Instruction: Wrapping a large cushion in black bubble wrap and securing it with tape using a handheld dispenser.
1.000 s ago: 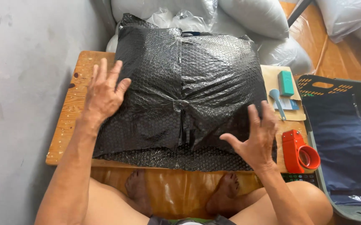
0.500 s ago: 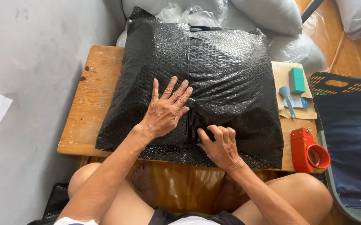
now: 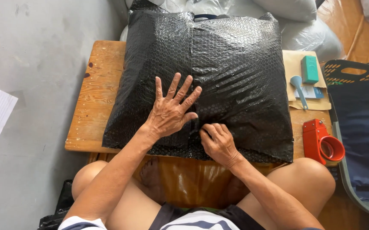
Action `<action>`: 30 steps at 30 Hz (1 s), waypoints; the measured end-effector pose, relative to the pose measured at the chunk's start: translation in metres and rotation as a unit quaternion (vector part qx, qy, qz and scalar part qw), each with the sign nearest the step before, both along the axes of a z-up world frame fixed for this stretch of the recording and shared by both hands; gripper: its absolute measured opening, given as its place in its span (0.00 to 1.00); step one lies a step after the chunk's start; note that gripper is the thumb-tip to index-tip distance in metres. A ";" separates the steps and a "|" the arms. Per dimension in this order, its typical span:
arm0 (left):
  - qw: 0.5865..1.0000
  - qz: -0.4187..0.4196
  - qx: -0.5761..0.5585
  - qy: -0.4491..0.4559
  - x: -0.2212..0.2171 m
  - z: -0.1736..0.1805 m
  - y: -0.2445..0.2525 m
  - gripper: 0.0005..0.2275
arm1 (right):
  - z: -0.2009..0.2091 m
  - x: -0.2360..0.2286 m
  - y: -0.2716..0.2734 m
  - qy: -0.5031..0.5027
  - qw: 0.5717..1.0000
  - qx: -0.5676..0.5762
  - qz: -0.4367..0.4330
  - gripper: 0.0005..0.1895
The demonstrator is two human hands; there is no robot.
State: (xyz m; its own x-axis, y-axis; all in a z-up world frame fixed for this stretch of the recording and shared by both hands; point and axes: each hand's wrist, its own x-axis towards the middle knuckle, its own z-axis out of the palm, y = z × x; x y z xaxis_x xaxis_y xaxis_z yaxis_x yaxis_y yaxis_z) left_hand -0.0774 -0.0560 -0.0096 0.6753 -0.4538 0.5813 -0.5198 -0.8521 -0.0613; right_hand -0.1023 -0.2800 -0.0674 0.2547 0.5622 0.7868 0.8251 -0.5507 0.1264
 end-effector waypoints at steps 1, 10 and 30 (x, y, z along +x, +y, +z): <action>1.000 -0.001 -0.001 0.000 0.001 -0.010 -0.002 0.30 | -0.004 0.005 -0.002 0.000 1.000 -0.001 -0.001 0.08; 0.985 0.041 0.084 -0.146 0.004 -0.060 -0.011 0.43 | -0.028 0.018 -0.010 0.028 0.999 -0.021 0.032 0.04; 0.971 0.049 0.105 -0.211 0.025 -0.071 -0.007 0.48 | -0.029 0.020 -0.058 0.223 0.967 -0.002 -0.119 0.18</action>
State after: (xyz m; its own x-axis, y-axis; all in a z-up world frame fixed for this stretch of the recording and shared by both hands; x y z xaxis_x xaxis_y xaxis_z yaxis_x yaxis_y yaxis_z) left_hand -0.0527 -0.0630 -0.0810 0.4436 -0.5380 0.7168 -0.3280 -0.8418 -0.4288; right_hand -0.0828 -0.3380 -0.0965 0.6912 0.4487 0.5666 0.6482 -0.7315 -0.2115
